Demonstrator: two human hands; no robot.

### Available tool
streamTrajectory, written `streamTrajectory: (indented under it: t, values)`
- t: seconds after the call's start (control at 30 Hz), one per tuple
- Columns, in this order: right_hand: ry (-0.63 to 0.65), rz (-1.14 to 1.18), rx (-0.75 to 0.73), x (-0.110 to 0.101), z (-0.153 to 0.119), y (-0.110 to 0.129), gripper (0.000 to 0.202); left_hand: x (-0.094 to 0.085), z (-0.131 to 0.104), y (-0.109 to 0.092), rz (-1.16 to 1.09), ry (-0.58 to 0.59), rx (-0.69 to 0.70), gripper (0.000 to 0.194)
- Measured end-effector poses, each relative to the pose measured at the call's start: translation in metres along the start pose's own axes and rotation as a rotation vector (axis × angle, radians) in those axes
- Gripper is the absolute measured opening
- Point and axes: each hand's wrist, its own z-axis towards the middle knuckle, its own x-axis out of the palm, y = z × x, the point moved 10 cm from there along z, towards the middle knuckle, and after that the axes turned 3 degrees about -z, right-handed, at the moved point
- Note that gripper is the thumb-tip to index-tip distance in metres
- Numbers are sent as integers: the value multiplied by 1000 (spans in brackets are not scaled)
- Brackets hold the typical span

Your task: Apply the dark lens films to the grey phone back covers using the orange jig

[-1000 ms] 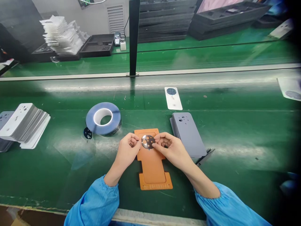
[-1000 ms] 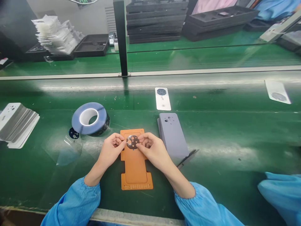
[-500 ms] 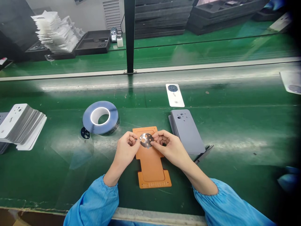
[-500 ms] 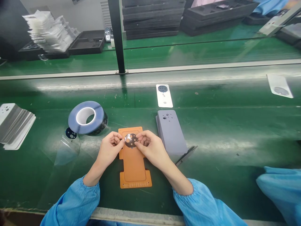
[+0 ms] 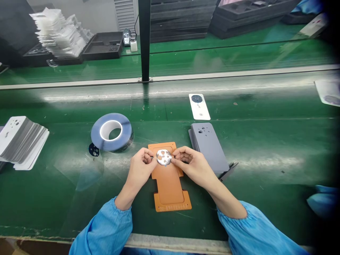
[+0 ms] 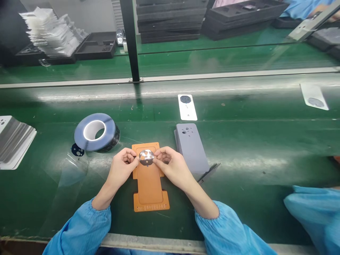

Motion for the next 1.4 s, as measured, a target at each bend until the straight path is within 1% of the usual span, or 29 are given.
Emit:
streamTrajectory:
  t: [0.13,0.33,0.67,0.8,0.87,0.9,0.97,1.03,1.1,1.13,1.17,1.27,1.33,1.4]
  values:
    - [-21,32,32,-2,0,-5,34,0,-1,-1,-1,0,0,15]
    - [-85,-39,27,-2,2,-7,29,0,-1,-1,7,12,-4,17]
    - [-80,-48,-6,-2,3,-5,19,1,0,-1,19,9,23,16]
    - [-79,-85,-16,-3,-5,2,14,1,-1,-2,32,13,21,15]
    - [-115,-111,-65,-14,-12,14,13,1,-2,-2,33,19,24,15]
    - [-155,-131,-103,-25,-15,22,13,1,-2,-2,32,23,28,15]
    - [-266,-214,-194,-54,-18,41,13,1,-2,0,34,22,39,14]
    - [-371,-374,-279,-86,-14,58,13,0,-2,2,44,17,49,13]
    - [-400,-570,-313,-114,2,67,16,0,-2,5,56,19,59,12]
    - [-380,-654,-305,-125,13,67,20,-1,-2,6,57,24,65,12]
    - [-331,-717,-280,-134,26,63,26,-1,-3,7,56,32,70,11]
    - [-123,-745,-172,-146,59,41,45,-2,-3,8,47,54,75,13]
    - [-38,-719,-126,-148,69,28,47,-4,-3,8,44,53,74,18]
    - [-26,-712,-120,-148,72,23,45,-7,-3,7,27,40,81,28]
